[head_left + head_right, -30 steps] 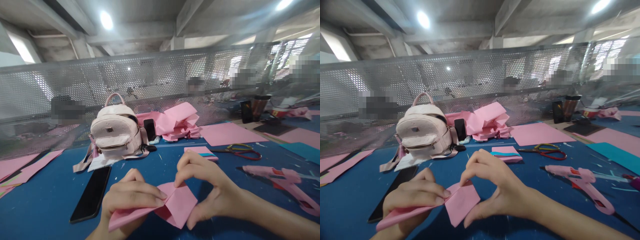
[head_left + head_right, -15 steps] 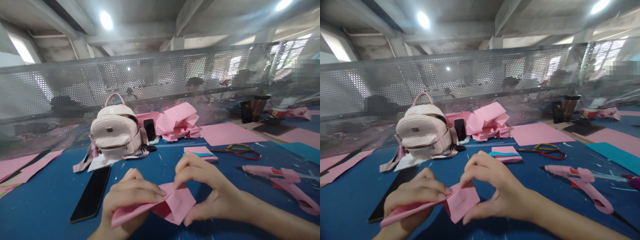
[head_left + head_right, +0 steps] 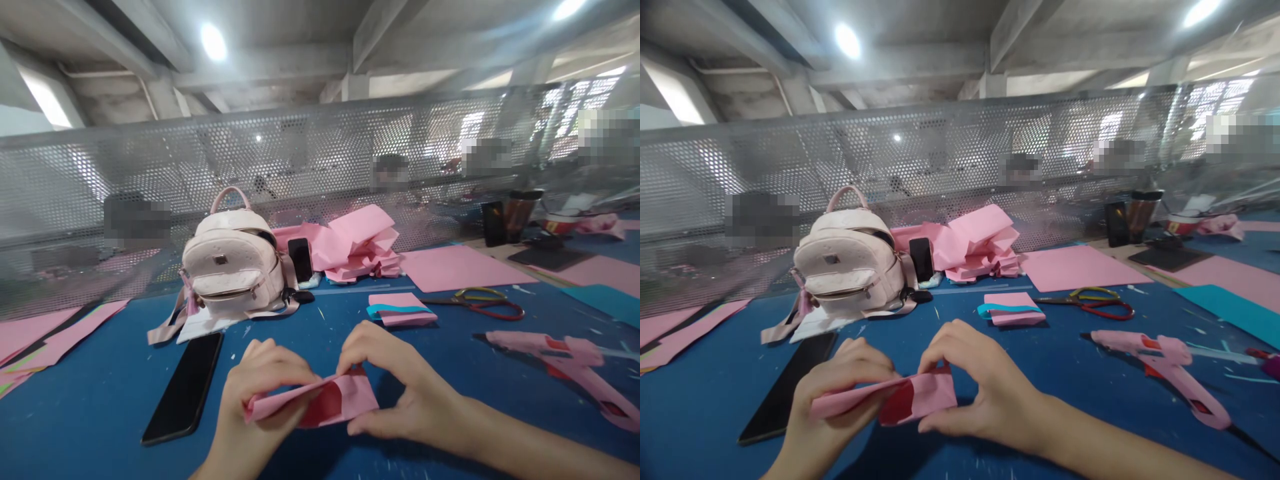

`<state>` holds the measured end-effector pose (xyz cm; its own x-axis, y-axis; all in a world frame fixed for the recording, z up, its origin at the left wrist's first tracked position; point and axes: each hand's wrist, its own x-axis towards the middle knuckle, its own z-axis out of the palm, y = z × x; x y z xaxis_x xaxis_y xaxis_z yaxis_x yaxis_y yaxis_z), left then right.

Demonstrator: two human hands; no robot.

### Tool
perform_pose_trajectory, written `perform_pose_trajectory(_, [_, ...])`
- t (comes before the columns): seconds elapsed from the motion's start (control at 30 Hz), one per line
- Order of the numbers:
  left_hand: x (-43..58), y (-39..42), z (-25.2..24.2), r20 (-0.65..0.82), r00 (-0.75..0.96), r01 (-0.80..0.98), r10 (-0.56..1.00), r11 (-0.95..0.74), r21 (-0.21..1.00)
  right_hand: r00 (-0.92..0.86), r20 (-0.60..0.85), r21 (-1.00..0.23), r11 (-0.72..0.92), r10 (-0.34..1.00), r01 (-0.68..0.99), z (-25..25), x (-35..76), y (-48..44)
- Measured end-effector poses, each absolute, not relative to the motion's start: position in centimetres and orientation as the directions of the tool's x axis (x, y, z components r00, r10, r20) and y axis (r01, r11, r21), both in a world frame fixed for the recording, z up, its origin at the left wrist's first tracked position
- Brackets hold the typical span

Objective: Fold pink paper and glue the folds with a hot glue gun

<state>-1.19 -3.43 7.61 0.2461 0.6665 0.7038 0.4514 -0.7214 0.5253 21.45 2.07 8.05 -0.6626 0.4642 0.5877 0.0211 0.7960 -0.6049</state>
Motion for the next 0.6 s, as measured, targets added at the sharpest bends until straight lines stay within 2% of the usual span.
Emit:
perform_pose_trajectory(0.2, [-1.1, -3.4, 7.3, 0.693, 0.243, 0.462, 0.678, -0.709, 0.532, -0.668, 0.567, -0.633, 0.774, 0.482, 0.02, 7.6, 21.4, 2.2])
perform_pose_trajectory(0.37, [-0.7, -3.1, 6.2, 0.65, -0.019, 0.526, 0.76, -0.545, 0.653, -0.647, 0.497, -0.72, 0.691, 0.578, 0.065, 7.0, 21.4, 2.6])
perform_pose_trajectory(0.5, [-1.1, -2.2, 5.3, 0.667, -0.13, 0.542, 0.734, -0.51, 0.668, -0.593, 0.402, -0.822, 0.561, 0.698, 0.102, 5.7, 21.3, 3.6])
perform_pose_trajectory(0.6, [-1.8, -1.2, 4.5, 0.688, -0.201, 0.554, 0.697, -0.498, 0.667, -0.558, 0.282, -0.931, 0.363, 0.78, 0.037, 4.5, 21.2, 4.7])
